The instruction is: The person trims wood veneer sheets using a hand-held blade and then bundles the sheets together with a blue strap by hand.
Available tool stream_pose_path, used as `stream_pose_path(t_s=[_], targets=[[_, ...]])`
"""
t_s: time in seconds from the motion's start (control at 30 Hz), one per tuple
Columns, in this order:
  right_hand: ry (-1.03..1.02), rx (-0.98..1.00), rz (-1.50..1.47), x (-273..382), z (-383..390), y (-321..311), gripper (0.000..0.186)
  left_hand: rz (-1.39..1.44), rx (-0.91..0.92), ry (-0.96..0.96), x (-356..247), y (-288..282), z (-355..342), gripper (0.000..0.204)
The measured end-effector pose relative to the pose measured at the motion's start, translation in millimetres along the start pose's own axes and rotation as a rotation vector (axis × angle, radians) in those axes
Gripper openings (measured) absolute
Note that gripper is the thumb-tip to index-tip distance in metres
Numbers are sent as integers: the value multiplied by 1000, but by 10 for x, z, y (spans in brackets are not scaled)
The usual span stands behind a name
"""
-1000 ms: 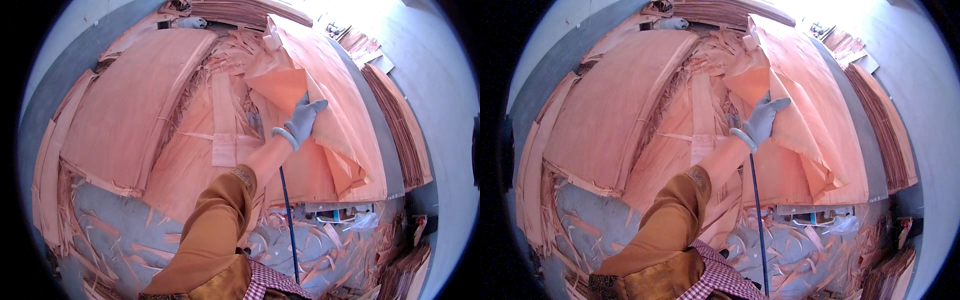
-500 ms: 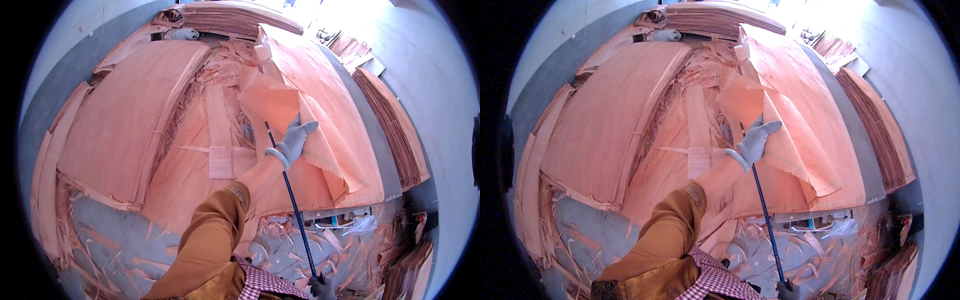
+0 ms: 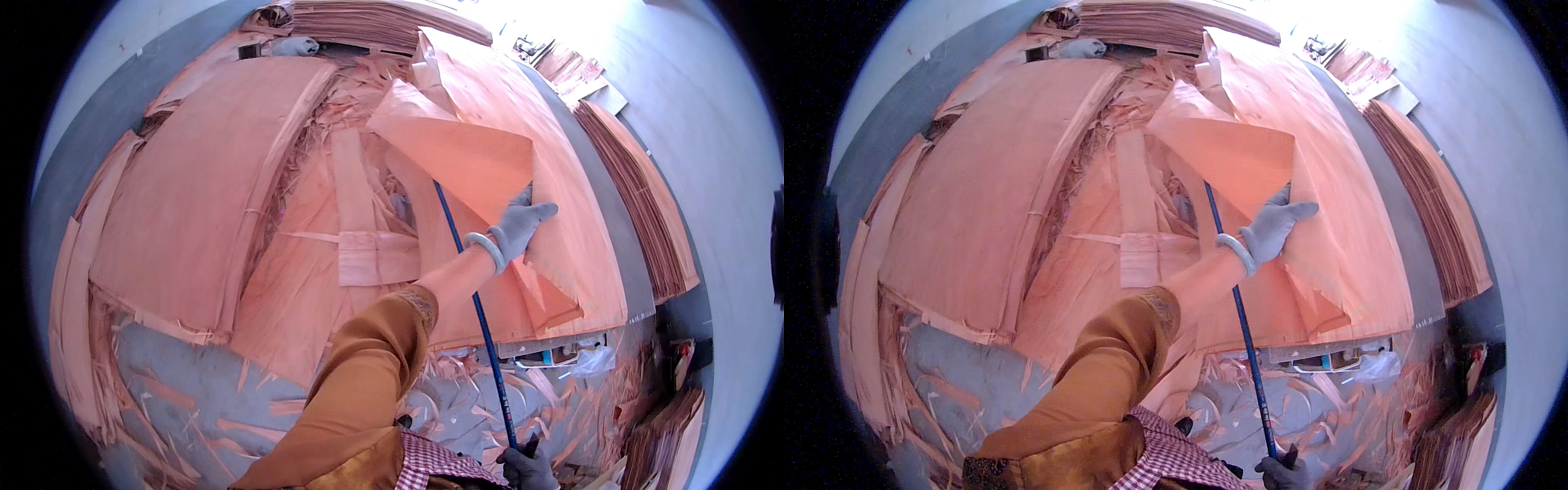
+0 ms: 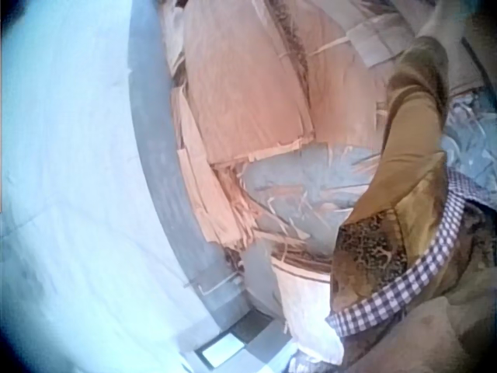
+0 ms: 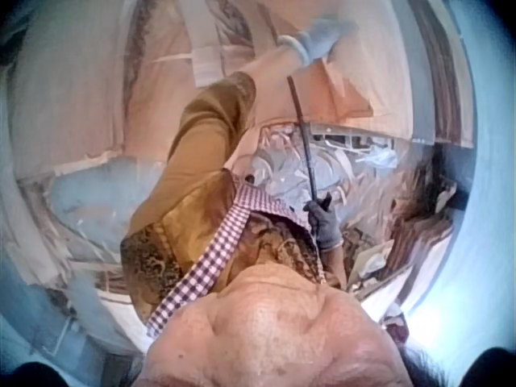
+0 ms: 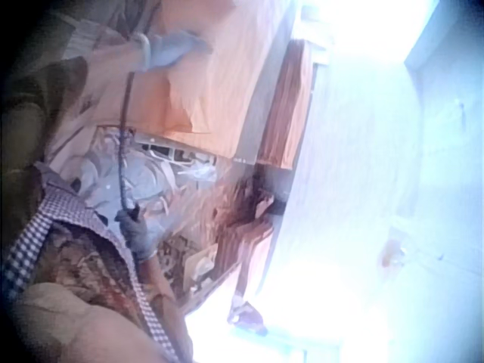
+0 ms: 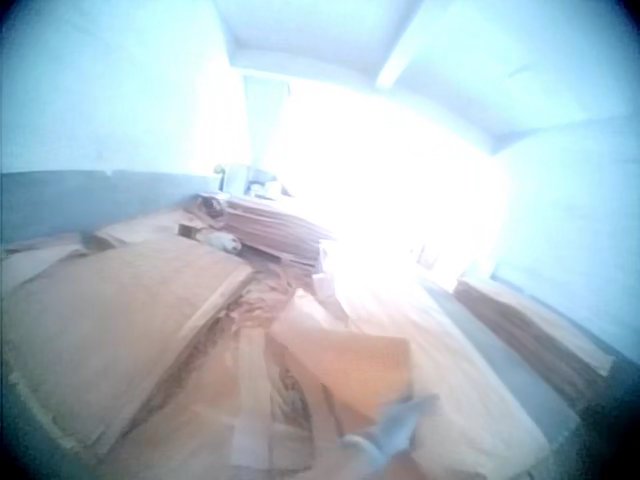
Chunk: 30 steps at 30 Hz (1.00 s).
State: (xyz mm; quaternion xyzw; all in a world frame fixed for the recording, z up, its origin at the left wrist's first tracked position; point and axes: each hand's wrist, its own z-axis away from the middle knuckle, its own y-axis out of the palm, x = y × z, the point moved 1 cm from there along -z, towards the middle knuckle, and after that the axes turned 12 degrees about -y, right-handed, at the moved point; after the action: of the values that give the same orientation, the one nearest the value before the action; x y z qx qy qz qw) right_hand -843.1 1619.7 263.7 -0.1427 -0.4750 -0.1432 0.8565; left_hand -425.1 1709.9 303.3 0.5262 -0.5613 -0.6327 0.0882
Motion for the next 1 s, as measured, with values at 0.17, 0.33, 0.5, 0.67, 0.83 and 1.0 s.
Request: stream_pose_path(t_s=[0.17,0.33,0.5,0.67,0.83,1.0], targets=[[-15,30,203,80,50,-92,21,-50,39,-30,69,91,-179,55],[-25,17,198,-25,209,-170,21,-16,34,-89,80,51,-297,56],[33,14,244,10,192,-137,21,-9,28,-24,27,-66,-323,56],[23,-1,285,360,173,-100,21,53,5,-49,57,-117,-280,52],[-7,-5,326,577,178,-186,21,64,-9,43,69,-95,-322,46],[-71,26,348,427,233,-414,21,39,-51,66,68,-16,-323,38]])
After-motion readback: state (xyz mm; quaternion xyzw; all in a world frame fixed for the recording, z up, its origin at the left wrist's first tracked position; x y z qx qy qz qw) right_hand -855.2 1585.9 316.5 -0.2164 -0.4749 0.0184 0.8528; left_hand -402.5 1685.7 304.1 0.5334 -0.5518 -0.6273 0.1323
